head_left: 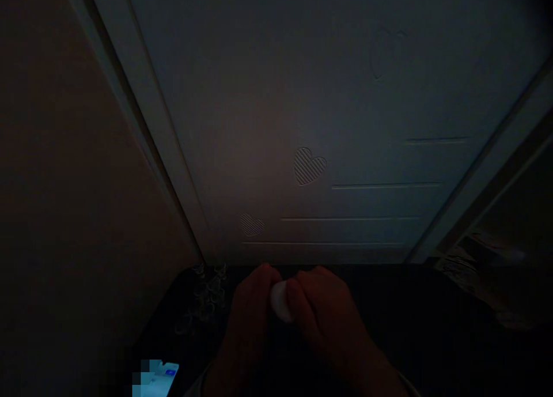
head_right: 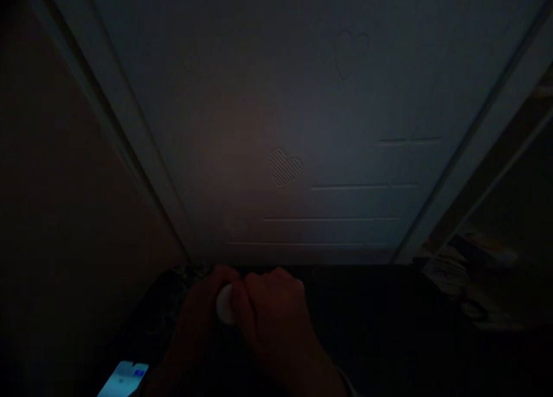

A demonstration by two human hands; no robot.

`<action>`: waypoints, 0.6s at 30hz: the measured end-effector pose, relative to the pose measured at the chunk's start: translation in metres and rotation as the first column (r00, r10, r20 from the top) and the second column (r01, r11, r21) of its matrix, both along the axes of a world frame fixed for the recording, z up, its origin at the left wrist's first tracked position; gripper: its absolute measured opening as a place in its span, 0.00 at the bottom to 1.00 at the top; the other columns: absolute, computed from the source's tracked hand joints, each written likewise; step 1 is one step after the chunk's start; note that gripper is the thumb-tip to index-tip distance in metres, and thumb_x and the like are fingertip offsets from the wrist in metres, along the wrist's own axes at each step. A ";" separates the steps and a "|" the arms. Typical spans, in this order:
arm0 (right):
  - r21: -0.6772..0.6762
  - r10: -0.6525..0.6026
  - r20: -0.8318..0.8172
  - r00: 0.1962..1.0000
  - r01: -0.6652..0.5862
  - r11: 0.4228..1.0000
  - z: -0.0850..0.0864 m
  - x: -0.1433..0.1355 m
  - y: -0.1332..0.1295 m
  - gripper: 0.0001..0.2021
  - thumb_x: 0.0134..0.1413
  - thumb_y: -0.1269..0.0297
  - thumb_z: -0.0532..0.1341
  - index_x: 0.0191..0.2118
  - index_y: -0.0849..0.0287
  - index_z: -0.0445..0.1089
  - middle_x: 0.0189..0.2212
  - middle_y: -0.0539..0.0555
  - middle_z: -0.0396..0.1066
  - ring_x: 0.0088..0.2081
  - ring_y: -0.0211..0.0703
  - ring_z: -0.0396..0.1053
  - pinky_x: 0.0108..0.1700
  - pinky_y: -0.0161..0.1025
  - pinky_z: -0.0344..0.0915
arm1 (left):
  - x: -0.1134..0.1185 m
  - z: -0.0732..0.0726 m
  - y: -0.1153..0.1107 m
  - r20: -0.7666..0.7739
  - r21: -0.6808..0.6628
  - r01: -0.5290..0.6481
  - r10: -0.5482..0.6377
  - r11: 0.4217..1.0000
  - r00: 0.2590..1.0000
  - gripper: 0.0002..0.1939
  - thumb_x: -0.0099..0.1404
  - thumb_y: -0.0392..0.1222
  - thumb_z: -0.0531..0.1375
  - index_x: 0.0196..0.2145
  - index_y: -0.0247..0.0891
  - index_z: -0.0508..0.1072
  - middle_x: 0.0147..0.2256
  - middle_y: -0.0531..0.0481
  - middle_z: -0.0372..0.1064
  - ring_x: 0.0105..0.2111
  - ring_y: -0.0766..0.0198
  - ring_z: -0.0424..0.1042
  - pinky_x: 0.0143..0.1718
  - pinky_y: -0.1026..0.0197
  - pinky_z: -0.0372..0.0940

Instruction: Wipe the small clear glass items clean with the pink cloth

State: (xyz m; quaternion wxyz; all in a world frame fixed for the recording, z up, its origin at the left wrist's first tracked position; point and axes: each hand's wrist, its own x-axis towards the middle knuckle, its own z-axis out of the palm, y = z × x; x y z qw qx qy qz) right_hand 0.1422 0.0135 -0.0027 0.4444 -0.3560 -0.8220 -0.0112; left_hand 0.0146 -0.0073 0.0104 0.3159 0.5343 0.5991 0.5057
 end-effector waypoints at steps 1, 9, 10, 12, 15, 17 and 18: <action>0.004 -0.008 0.006 1.000 0.008 1.000 0.000 -0.001 0.000 0.31 0.74 0.61 0.40 0.20 0.58 0.66 0.14 0.51 0.67 0.18 0.39 0.63 0.25 0.38 0.53 | 0.000 -0.001 0.000 -0.020 -0.009 -0.018 0.018 1.000 1.000 0.19 0.65 0.51 0.48 0.19 0.44 0.64 0.20 0.53 0.63 0.23 0.60 0.62 0.25 0.60 0.62; -0.072 0.100 -0.048 0.994 -0.104 0.992 0.004 -0.005 -0.006 0.31 0.75 0.60 0.37 0.21 0.57 0.64 0.15 0.50 0.67 0.18 0.37 0.63 0.25 0.35 0.55 | -0.005 -0.015 -0.002 -0.120 0.039 -0.037 0.042 0.999 0.992 0.14 0.60 0.44 0.52 0.18 0.45 0.58 0.18 0.55 0.59 0.21 0.62 0.60 0.22 0.62 0.60; -0.089 0.114 -0.060 0.992 -0.119 0.989 0.003 -0.005 -0.006 0.31 0.75 0.60 0.37 0.21 0.57 0.64 0.16 0.50 0.67 0.18 0.37 0.63 0.25 0.35 0.56 | -0.006 -0.015 -0.003 -0.138 0.038 -0.038 0.043 0.999 0.990 0.13 0.58 0.43 0.53 0.17 0.45 0.59 0.18 0.54 0.59 0.20 0.62 0.60 0.21 0.62 0.60; -0.118 0.140 -0.085 0.987 -0.149 0.982 0.002 -0.005 -0.007 0.31 0.75 0.59 0.37 0.22 0.57 0.64 0.17 0.50 0.67 0.19 0.37 0.63 0.25 0.35 0.56 | -0.006 -0.012 -0.003 -0.170 0.031 -0.049 0.054 0.998 0.984 0.12 0.55 0.41 0.54 0.16 0.45 0.58 0.17 0.54 0.59 0.20 0.62 0.59 0.20 0.62 0.57; -0.154 0.165 -0.127 0.978 -0.184 0.971 0.000 -0.005 -0.007 0.30 0.75 0.57 0.37 0.22 0.56 0.62 0.17 0.50 0.66 0.19 0.37 0.61 0.24 0.35 0.55 | -0.005 -0.006 -0.004 -0.204 0.021 -0.077 0.079 0.997 0.976 0.11 0.50 0.40 0.55 0.15 0.45 0.56 0.16 0.55 0.57 0.19 0.62 0.58 0.20 0.62 0.54; -0.193 0.189 -0.154 0.970 -0.217 0.957 0.000 -0.005 -0.008 0.30 0.74 0.56 0.37 0.22 0.56 0.61 0.17 0.49 0.65 0.19 0.36 0.60 0.24 0.35 0.54 | -0.004 -0.005 -0.005 -0.219 0.019 -0.084 0.086 0.996 0.972 0.10 0.49 0.40 0.55 0.15 0.45 0.56 0.16 0.55 0.57 0.19 0.62 0.58 0.20 0.61 0.53; -0.211 0.203 -0.169 0.964 -0.237 0.948 0.000 -0.005 -0.009 0.29 0.74 0.55 0.37 0.22 0.56 0.61 0.17 0.49 0.64 0.19 0.36 0.60 0.23 0.35 0.54 | -0.003 -0.005 -0.006 -0.225 0.019 -0.085 0.087 0.996 0.971 0.10 0.49 0.40 0.55 0.15 0.45 0.57 0.16 0.55 0.57 0.18 0.62 0.58 0.20 0.61 0.53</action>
